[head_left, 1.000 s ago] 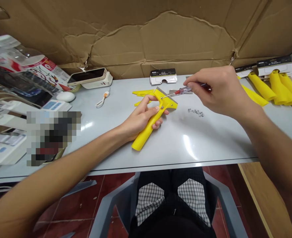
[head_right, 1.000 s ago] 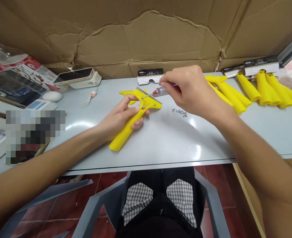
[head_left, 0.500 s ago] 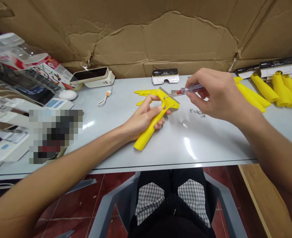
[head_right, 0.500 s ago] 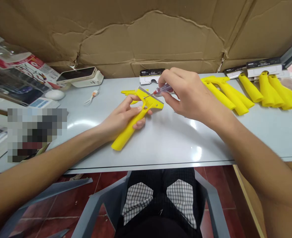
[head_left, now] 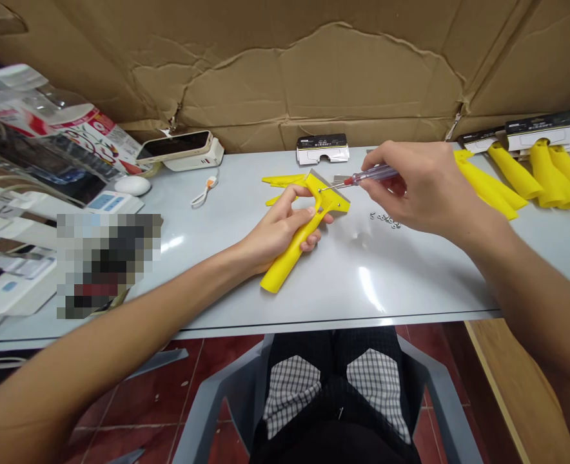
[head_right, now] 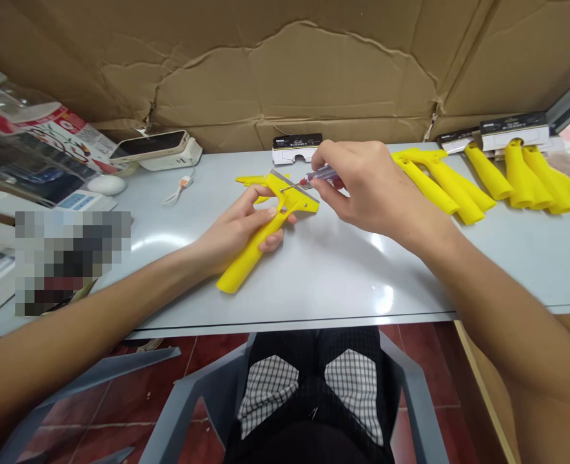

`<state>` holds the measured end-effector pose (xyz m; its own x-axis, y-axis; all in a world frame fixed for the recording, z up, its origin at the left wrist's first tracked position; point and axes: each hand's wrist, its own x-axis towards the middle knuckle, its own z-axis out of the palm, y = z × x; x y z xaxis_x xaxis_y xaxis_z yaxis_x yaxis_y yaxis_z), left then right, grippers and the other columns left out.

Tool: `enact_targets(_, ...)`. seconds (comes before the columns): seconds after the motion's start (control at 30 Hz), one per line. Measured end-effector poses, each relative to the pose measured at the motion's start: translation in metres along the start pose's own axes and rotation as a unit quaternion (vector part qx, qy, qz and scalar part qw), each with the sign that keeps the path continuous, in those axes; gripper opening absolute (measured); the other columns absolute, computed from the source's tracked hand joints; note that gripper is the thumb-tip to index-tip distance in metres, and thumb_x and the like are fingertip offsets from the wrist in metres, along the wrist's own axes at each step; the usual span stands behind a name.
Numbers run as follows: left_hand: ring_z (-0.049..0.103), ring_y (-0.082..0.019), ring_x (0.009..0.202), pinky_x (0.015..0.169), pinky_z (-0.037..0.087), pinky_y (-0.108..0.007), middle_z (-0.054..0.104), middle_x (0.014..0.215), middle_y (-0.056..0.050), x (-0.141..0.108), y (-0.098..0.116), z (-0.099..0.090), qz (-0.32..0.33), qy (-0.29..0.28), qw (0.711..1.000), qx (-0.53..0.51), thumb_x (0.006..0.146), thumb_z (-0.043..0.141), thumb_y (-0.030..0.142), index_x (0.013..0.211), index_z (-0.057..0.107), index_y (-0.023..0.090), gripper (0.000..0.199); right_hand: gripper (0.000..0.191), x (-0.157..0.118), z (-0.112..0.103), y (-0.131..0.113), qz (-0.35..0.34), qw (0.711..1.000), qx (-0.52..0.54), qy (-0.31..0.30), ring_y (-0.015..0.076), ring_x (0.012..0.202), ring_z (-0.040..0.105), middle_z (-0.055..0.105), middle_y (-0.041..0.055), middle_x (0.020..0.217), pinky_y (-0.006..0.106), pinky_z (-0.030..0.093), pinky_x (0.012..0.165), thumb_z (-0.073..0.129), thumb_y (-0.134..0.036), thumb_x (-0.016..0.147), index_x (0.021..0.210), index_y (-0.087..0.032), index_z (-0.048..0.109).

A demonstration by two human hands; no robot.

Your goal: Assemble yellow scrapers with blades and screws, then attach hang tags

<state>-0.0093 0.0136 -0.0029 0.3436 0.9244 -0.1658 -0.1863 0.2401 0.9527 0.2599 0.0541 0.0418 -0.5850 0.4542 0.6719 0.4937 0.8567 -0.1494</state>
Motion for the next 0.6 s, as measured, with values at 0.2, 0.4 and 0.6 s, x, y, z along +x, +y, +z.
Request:
enact_targets(0.2,0.060,-0.008,0.056,0.054,0.046,-0.022,0.077,0.102,-0.004,-0.0014,0.0010,0.0013,0.006,-0.003,1.000,0.008,0.108,0.067,0.019,0.121,0.045,0.027,0.027,0.026,-0.0009,-0.0077,-0.0060,0.025,0.999,0.019,-0.017,0.0228,0.079,0.076,0.079,0.0042,0.096,0.039,0.058,0.073,0.068,-0.015,0.092,0.113,-0.027,0.061)
enact_targets(0.4,0.058,-0.008,0.055,0.054,0.045,-0.021,0.077,0.101,-0.004,-0.0004,0.0008,-0.0007,0.009,-0.003,1.000,0.004,0.106,0.069,0.021,0.123,0.045,0.026,0.030,0.016,-0.0012,-0.0095,-0.0021,0.023,0.999,0.013,-0.018,0.0224,0.076,0.075,0.080,0.0034,0.091,0.039,0.059,0.076,0.066,-0.019,0.100,0.114,-0.026,0.067)
enact_targets(0.6,0.058,-0.008,0.056,0.054,0.044,-0.021,0.077,0.100,-0.005,0.0003,0.0014,-0.0002,0.011,0.000,1.000,0.003,0.105,0.069,0.022,0.124,0.045,0.026,0.031,0.014,-0.0015,-0.0086,-0.0048,0.058,0.997,-0.003,-0.044,0.0250,0.079,0.077,0.080,0.0042,0.087,0.040,0.057,0.077,0.065,-0.030,0.107,0.117,-0.025,0.073)
